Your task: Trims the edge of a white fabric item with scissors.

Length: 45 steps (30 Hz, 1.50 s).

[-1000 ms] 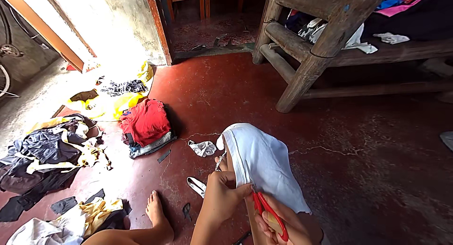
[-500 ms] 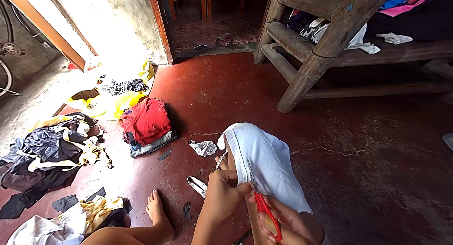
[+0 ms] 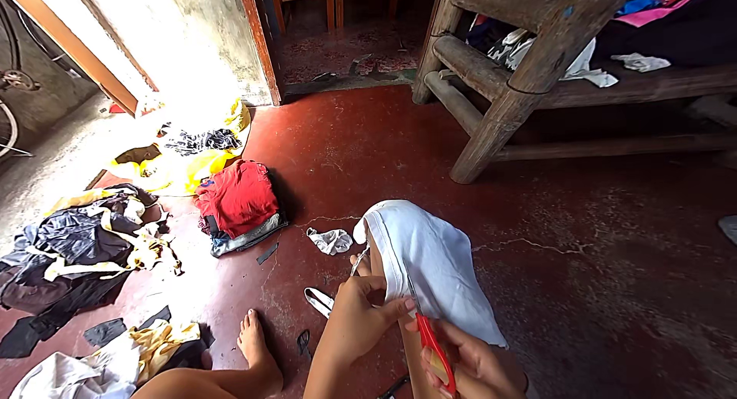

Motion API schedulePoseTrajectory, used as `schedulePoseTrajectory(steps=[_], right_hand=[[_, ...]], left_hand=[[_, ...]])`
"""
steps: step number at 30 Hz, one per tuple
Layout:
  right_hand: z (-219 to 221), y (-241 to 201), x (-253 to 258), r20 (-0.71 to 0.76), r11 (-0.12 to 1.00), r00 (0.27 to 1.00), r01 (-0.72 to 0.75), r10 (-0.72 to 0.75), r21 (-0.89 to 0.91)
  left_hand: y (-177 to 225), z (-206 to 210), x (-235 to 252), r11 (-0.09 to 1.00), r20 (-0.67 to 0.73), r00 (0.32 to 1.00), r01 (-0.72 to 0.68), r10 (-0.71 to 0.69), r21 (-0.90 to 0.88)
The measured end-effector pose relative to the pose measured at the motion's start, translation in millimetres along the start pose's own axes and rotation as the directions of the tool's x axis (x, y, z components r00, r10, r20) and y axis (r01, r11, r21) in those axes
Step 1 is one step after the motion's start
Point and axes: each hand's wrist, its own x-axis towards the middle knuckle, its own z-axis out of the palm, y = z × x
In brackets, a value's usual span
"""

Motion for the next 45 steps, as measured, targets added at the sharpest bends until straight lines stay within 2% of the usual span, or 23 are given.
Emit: schedulePoseTrajectory(steps=[13, 19, 26, 38, 45], right_hand=[[2.6, -9.0, -1.0, 0.000, 0.999, 1.000, -0.005, 0.004, -0.032], [1.2, -12.6, -1.1, 0.006, 0.999, 1.000, 0.013, -0.013, -0.032], [-1.1, -10.7, -2.0, -0.009, 0.999, 1.000, 0.002, -0.002, -0.037], [-2.8, -11.4, 13.1, 0.068, 0.996, 0.995, -0.073, 0.069, 0.056], [0.8, -11.7, 19.6, 0.041, 0.996, 0.997, -0.075, 0.073, 0.052]], left_hand=[[10.0, 4.0, 8.4, 0.997, -0.139, 0.987, -0.082, 0.080, -0.003], [3.3, 13.1, 14.1, 0.979, -0.192, 0.960, -0.202, 0.202, 0.023], [-2.3, 14.8, 16.0, 0.980, -0.163, 0.967, -0.197, 0.194, 0.001], [-6.1, 16.0, 13.9, 0.987, -0.161, 0.976, -0.155, 0.147, -0.042], [-9.6, 13.2, 14.4, 0.978, -0.175, 0.963, -0.197, 0.206, 0.071]])
